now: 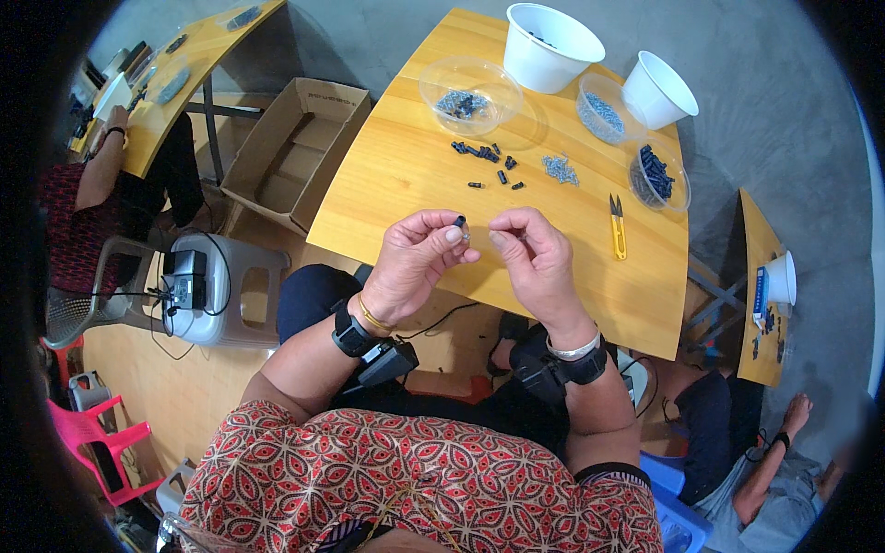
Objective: Manually inserting small blue plastic pins into black plastic housings using fingers and pliers.
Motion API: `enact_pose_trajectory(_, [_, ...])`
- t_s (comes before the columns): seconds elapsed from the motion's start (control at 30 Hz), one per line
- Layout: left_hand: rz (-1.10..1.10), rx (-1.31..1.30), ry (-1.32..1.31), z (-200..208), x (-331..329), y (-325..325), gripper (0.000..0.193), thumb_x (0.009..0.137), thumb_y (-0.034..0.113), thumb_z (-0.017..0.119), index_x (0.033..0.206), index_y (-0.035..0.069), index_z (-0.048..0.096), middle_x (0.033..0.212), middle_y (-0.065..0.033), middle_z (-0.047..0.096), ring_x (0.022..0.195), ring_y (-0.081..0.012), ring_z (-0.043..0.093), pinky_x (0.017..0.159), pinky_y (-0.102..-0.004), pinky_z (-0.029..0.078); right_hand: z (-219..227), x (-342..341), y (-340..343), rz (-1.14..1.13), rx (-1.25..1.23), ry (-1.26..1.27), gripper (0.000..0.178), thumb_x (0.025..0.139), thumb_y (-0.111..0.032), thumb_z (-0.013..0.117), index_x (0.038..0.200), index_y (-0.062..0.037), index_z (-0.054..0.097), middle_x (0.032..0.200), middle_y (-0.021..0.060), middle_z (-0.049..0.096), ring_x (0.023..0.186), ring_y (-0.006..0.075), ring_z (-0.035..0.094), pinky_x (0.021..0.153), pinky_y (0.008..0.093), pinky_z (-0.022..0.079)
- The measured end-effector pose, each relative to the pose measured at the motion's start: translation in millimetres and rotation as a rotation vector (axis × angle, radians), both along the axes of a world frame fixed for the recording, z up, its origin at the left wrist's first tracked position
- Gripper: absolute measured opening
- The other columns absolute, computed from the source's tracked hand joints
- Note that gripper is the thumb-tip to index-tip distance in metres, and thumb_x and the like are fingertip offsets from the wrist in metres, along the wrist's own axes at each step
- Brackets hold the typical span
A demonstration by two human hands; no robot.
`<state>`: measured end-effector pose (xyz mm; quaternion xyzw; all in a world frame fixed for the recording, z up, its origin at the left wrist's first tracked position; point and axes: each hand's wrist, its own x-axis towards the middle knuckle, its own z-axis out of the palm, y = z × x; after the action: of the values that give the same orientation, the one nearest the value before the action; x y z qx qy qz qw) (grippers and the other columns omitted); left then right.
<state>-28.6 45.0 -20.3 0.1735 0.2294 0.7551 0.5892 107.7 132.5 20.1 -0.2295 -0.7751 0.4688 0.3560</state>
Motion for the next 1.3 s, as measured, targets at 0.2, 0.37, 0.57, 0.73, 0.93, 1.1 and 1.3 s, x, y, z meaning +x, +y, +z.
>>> enact_pose_trajectory(0.2, [-0.026,0.069,0.007,-2.5,1.3,0.3,0.016,0.083,0.004,0.057,0.100,0.002,0.058,0.085,-0.0057,0.061,0.075,-0.0125,0.059,0.076,-0.0326,0.052,-2.6,2.5,-4.6,0.042,-0.024,-0.011,0.006,0.083,0.001,0.055,0.089,-0.0005,0.054,0.080,0.0025,0.056,0.072,0.0078,0.053,0.064,0.0213,0.044])
enact_pose_trajectory(0.37, [-0.046,0.060,0.030,-0.6,2.3,-0.6,0.017,0.083,0.004,0.057,0.100,0.002,0.057,0.085,-0.0058,0.061,0.076,-0.0130,0.059,0.075,-0.0314,0.052,-3.0,-1.8,-6.8,0.102,-0.014,0.018,0.008,0.080,0.001,0.058,0.087,-0.0011,0.054,0.080,0.0044,0.055,0.072,0.0108,0.055,0.064,0.0228,0.045])
enact_pose_trajectory(0.57, [-0.046,0.073,-0.009,-3.6,6.7,0.4,0.017,0.083,0.003,0.058,0.100,0.001,0.057,0.085,-0.0072,0.062,0.076,-0.0129,0.061,0.070,-0.0260,0.052,-3.2,-6.7,-10.9,0.081,0.049,0.024,0.012,0.077,0.002,0.061,0.087,-0.0016,0.055,0.080,0.0063,0.054,0.070,0.0139,0.055,0.063,0.0240,0.045])
enact_pose_trajectory(0.73, [0.038,-0.015,0.164,-7.0,6.1,0.6,0.016,0.083,0.003,0.057,0.099,0.000,0.059,0.085,-0.0081,0.061,0.075,-0.0142,0.059,0.073,-0.0307,0.052,-4.0,-7.4,-11.2,0.014,0.077,0.092,0.008,0.080,0.000,0.058,0.087,-0.0013,0.054,0.080,0.0040,0.055,0.068,0.0099,0.052,0.060,0.0215,0.043])
enact_pose_trajectory(0.93, [0.095,0.036,0.292,-6.0,3.9,0.2,0.015,0.084,0.002,0.055,0.099,-0.001,0.059,0.085,-0.0088,0.061,0.075,-0.0141,0.058,0.073,-0.0312,0.052,0.6,1.6,-1.8,0.016,-0.021,0.039,0.006,0.083,0.000,0.055,0.089,-0.0006,0.054,0.079,0.0019,0.055,0.069,0.0073,0.051,0.062,0.0210,0.043])
enact_pose_trajectory(1.1, [0.031,0.060,0.241,-6.2,4.2,-0.1,0.014,0.087,0.004,0.052,0.098,-0.001,0.059,0.082,-0.0070,0.059,0.073,-0.0132,0.057,0.073,-0.0311,0.052,0.0,1.8,2.3,0.061,0.042,0.010,0.008,0.083,0.002,0.053,0.090,-0.0008,0.055,0.079,0.0024,0.055,0.071,0.0078,0.052,0.063,0.0217,0.044])
enact_pose_trajectory(1.3, [-0.036,0.074,0.230,-8.2,5.0,-1.3,0.014,0.088,0.006,0.051,0.098,-0.001,0.058,0.079,-0.0051,0.057,0.073,-0.0125,0.056,0.072,-0.0312,0.053,3.6,-2.6,-5.8,0.043,-0.054,0.026,0.009,0.082,0.003,0.054,0.090,-0.0009,0.055,0.077,0.0023,0.055,0.071,0.0091,0.054,0.063,0.0223,0.044])
